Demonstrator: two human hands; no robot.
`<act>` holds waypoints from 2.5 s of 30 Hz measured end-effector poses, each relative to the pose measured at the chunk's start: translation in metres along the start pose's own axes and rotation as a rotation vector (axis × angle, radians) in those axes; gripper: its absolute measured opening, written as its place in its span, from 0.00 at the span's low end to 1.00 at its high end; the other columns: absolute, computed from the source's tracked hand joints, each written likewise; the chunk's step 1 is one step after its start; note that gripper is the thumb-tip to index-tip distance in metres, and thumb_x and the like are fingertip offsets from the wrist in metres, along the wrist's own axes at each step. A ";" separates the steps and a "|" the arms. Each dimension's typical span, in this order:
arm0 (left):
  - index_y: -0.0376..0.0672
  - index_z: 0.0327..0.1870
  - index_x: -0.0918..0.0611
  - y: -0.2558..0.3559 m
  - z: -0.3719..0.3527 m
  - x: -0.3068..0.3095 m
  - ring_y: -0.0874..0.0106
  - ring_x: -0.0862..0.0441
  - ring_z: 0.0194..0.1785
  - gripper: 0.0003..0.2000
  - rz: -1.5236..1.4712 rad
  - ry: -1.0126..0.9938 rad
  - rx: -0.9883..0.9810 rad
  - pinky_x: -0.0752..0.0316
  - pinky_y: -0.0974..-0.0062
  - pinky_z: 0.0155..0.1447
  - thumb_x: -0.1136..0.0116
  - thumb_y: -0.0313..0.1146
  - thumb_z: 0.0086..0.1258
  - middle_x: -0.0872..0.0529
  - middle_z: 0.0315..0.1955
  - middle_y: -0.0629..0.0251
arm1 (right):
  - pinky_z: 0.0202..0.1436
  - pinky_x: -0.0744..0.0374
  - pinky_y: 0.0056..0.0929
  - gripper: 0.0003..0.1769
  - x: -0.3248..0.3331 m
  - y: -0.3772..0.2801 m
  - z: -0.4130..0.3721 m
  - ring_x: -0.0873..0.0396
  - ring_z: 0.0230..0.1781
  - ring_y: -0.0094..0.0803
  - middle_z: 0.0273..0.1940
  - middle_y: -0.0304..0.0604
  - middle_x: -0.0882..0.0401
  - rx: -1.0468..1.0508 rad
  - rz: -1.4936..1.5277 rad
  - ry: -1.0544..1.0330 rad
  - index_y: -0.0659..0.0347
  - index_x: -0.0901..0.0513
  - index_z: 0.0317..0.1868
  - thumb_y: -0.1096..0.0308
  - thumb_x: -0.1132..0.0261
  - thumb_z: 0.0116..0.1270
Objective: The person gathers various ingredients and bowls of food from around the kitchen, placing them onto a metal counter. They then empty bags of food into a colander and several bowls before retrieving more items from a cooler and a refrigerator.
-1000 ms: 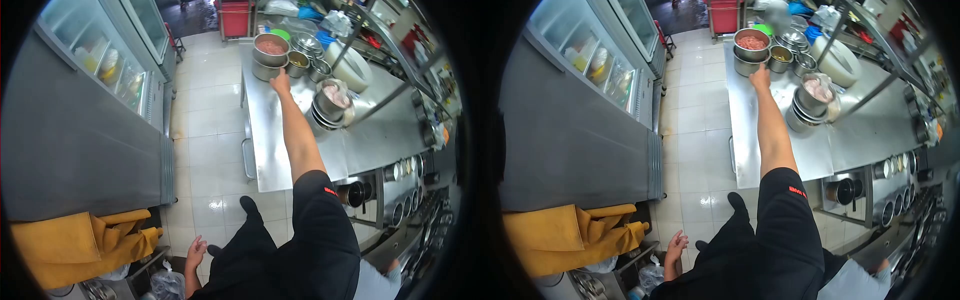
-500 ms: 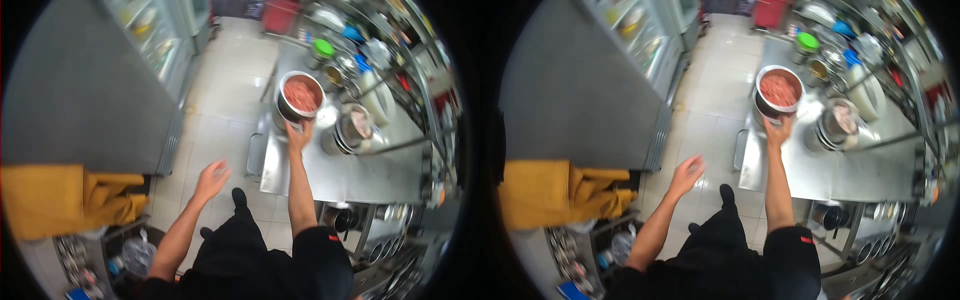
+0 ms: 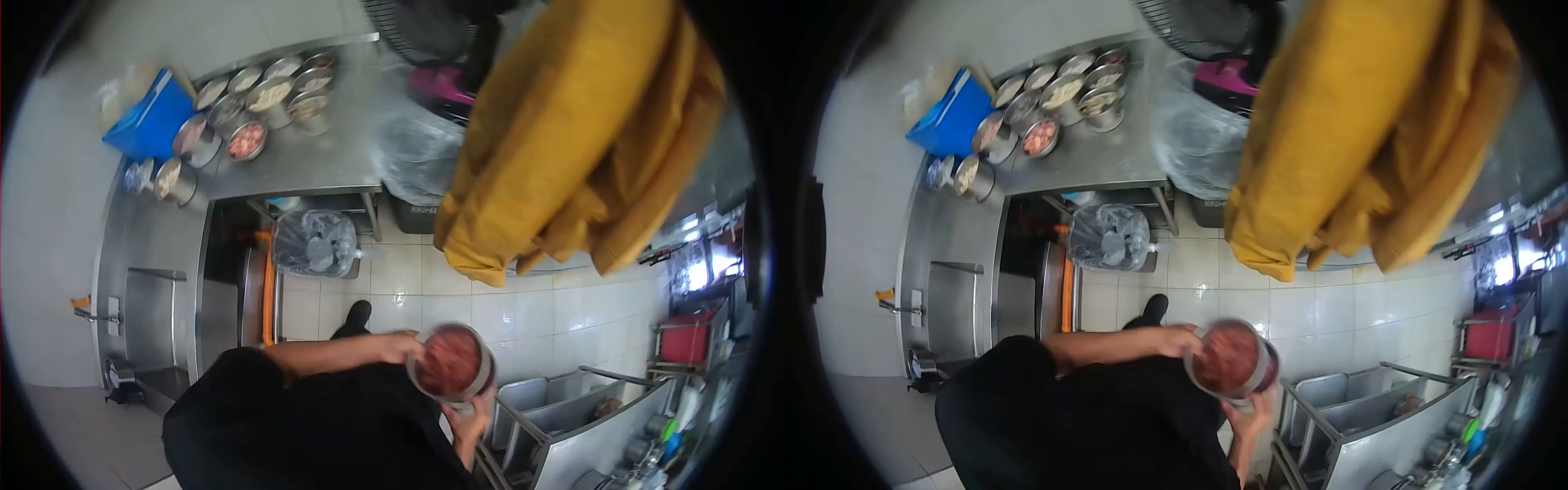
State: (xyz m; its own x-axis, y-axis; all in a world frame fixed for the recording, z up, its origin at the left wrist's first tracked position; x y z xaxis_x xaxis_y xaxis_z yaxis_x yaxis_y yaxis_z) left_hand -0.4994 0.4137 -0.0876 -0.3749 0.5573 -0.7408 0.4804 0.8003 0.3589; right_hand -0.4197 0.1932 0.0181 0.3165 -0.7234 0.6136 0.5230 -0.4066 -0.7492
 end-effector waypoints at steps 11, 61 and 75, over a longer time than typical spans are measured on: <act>0.31 0.51 0.27 0.195 -0.347 0.210 0.63 0.21 0.50 0.23 -0.293 0.581 -1.266 0.25 0.64 0.55 0.52 0.20 0.48 0.19 0.44 0.55 | 0.50 0.22 0.34 0.28 -0.312 -0.206 0.224 0.22 0.51 0.45 0.41 0.57 0.20 0.259 0.274 -0.191 0.61 0.27 0.21 0.55 0.18 0.30; 0.42 0.50 0.33 0.403 -0.250 0.331 0.56 0.18 0.43 0.17 -0.647 1.165 -1.257 0.16 0.57 0.36 0.46 0.30 0.62 0.24 0.47 0.51 | 0.67 0.38 0.41 0.27 -0.632 -0.255 0.623 0.46 0.66 0.67 0.68 0.75 0.62 0.296 0.260 -0.316 0.56 0.30 0.46 0.68 0.30 0.42; 0.42 0.61 0.37 0.265 -0.160 0.271 0.66 0.26 0.38 0.28 -0.171 1.158 -1.004 0.25 0.70 0.38 0.51 0.51 0.69 0.29 0.43 0.57 | 0.54 0.26 0.43 0.36 -0.392 -0.175 0.345 0.23 0.49 0.50 0.57 0.57 0.28 0.192 0.268 -0.711 0.55 0.36 0.66 0.67 0.36 0.55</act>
State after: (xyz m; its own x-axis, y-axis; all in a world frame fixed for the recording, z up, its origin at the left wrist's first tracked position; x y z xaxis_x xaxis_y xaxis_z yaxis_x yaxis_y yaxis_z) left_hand -0.6006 0.8123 -0.1028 -0.9860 -0.0724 -0.1502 -0.1667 0.4203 0.8920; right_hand -0.3618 0.7406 -0.0055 0.8482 -0.2254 0.4793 0.4646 -0.1178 -0.8776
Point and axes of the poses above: each hand's wrist, its own z-axis towards the middle knuckle, its own x-axis out of the back of the hand, y = z × x, the point moved 3 cm from there along z, towards the middle knuckle
